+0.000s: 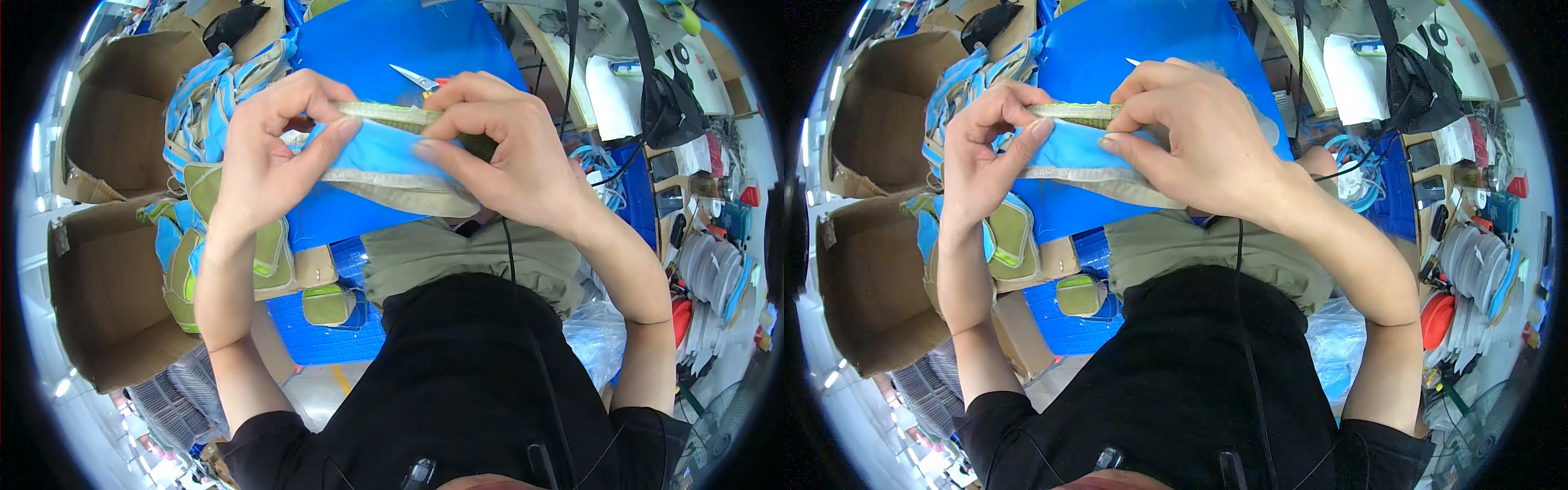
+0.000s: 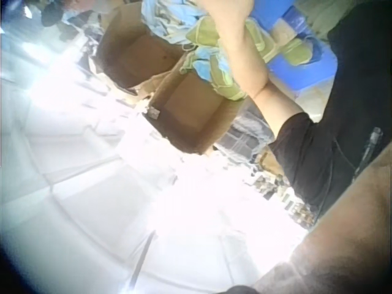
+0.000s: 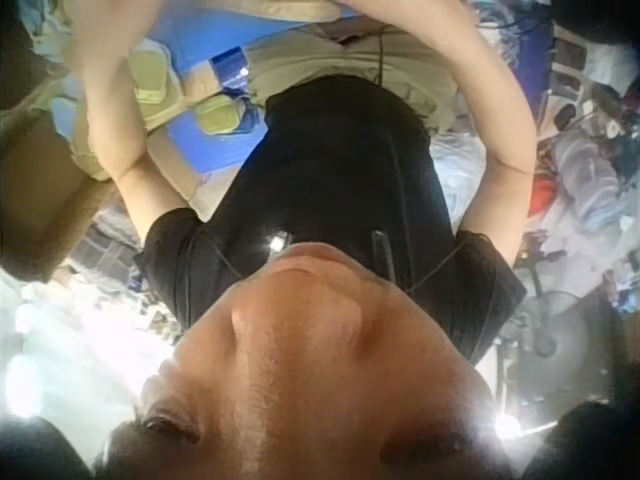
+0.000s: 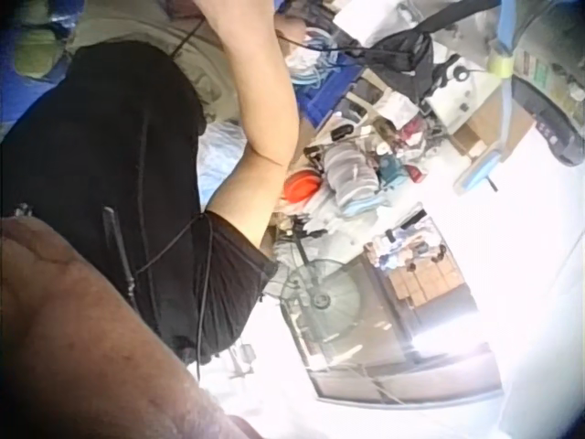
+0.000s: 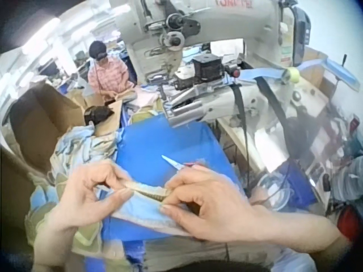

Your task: The person assembles small fabric face masks by hand. They pick up a blue and beige mask, fold and align the edges, and feed the mask through a sewing machine to stitch the perimeter. After sewing, they use scissors to trim excess threads and inspect the finished mask before repeating the process with another mask.

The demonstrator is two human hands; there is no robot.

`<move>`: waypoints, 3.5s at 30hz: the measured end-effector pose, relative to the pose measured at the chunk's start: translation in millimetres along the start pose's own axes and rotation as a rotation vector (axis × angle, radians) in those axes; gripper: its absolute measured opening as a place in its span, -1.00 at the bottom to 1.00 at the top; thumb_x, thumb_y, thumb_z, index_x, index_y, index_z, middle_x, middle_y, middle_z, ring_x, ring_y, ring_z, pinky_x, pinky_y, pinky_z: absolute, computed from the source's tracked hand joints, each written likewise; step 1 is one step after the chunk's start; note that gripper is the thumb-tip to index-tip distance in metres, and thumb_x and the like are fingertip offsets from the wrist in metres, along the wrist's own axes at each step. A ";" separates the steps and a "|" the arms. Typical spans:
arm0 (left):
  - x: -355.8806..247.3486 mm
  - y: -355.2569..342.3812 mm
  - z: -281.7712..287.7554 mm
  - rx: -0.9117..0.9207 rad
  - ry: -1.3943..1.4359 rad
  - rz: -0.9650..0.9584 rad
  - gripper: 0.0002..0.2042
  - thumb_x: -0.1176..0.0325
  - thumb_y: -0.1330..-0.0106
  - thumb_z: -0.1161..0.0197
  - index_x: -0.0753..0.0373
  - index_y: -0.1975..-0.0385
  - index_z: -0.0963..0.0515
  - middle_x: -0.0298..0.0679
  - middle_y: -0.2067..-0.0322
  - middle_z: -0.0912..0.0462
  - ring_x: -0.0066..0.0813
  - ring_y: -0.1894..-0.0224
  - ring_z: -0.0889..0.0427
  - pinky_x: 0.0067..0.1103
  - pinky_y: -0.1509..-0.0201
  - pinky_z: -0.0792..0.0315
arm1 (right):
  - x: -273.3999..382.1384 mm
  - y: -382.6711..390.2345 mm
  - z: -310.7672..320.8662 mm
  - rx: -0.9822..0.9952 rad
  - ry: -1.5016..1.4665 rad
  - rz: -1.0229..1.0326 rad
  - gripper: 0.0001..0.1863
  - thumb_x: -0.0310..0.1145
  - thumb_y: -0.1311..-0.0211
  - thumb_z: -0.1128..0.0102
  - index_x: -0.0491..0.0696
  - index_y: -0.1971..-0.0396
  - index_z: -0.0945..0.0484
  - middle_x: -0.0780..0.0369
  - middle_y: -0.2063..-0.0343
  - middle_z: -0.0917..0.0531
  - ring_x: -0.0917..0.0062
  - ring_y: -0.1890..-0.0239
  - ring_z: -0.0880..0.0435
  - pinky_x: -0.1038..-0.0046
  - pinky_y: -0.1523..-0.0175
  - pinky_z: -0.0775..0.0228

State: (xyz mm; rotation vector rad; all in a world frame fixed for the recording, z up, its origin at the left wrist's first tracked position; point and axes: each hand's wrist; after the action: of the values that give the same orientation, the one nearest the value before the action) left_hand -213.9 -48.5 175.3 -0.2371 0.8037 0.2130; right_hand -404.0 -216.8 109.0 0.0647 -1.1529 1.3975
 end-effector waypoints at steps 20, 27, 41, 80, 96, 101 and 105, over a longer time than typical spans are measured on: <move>7.6 33.5 -25.5 -0.289 0.151 -0.098 -0.81 0.65 -0.12 -0.41 0.28 0.55 -0.51 -0.19 0.34 -0.70 -0.56 0.28 -0.61 -0.63 0.17 -0.45 | 4.1 10.7 -6.0 -0.049 -0.115 -0.006 -0.79 -0.51 -0.04 -0.42 -0.15 0.62 -0.52 0.17 0.37 -0.66 0.50 0.39 -0.61 0.50 0.28 -0.41; 7.8 41.0 -26.8 -0.287 0.259 -0.092 -0.81 0.67 -0.14 -0.41 0.28 0.52 -0.51 -0.20 0.35 -0.69 -0.58 0.29 -0.60 -0.65 0.18 -0.44 | 8.9 13.5 -11.8 -0.089 -0.134 -0.025 -0.66 -0.38 -0.03 -0.45 -0.04 0.68 -0.39 0.28 0.48 -0.64 0.37 0.42 -0.61 0.35 0.05 -0.37; -20.4 45.5 -15.2 -0.266 0.096 -0.194 -0.79 0.67 -0.11 -0.43 0.30 0.56 -0.49 -0.19 0.37 -0.69 -0.53 0.33 -0.61 -0.63 0.24 -0.45 | 37.0 18.3 -1.7 -0.104 -0.249 -0.144 -0.74 -0.44 -0.08 -0.43 -0.10 0.59 -0.46 0.26 0.50 -0.65 0.47 0.52 -0.57 0.44 0.42 -0.36; 58.3 -240.8 52.8 0.412 0.284 0.028 -0.62 0.37 -0.18 -0.54 0.26 0.02 -0.63 -0.25 0.12 -0.68 -0.48 0.09 -0.62 -0.49 -0.10 -0.53 | -55.7 -93.0 10.7 -0.290 -1.346 -0.899 -0.67 -0.44 -0.33 -0.30 -0.24 -0.05 -0.61 0.16 0.17 -0.75 0.57 0.20 -0.75 0.51 0.05 -0.63; 38.5 -235.6 38.4 -0.024 -0.161 -0.306 -0.75 0.40 -0.32 -0.34 0.35 0.06 -0.60 -0.20 0.13 -0.71 -0.48 0.11 -0.65 -0.52 -0.06 -0.51 | -50.0 -103.2 -3.1 -0.526 -1.327 -0.923 -0.74 -0.44 -0.26 -0.39 -0.25 0.12 -0.62 0.16 0.26 -0.72 0.57 0.25 -0.72 0.50 0.15 -0.60; 48.9 -147.7 -27.3 -0.454 0.744 0.226 -0.80 0.35 -0.26 -0.43 0.20 0.33 -0.51 -0.41 0.44 -0.56 -0.70 0.37 -0.50 -0.65 0.27 -0.39 | -56.4 -94.6 4.5 -0.393 -1.338 -0.902 -0.72 -0.42 -0.29 -0.37 -0.27 0.09 -0.63 0.17 0.25 -0.73 0.58 0.25 -0.72 0.51 0.15 -0.60; 31.0 -137.7 -47.4 -0.280 1.066 0.371 -0.80 0.36 -0.24 -0.44 0.19 0.29 -0.52 -0.43 0.43 -0.58 -0.71 0.42 -0.51 -0.66 0.34 -0.38 | -47.3 -83.5 10.2 -0.323 -1.329 -0.879 -0.73 -0.43 -0.31 -0.34 -0.26 0.08 -0.65 0.17 0.25 -0.74 0.59 0.26 -0.72 0.53 0.16 -0.58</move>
State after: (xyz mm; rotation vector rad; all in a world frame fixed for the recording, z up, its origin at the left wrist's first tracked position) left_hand -187.2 -190.3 138.5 -0.4767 1.8846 0.5707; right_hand -333.8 -279.3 131.1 1.2513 -2.0196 0.2210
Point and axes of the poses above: each hand's wrist, its own y-axis away from the middle knuckle, its own z-axis out of the back of the hand, x = y × z
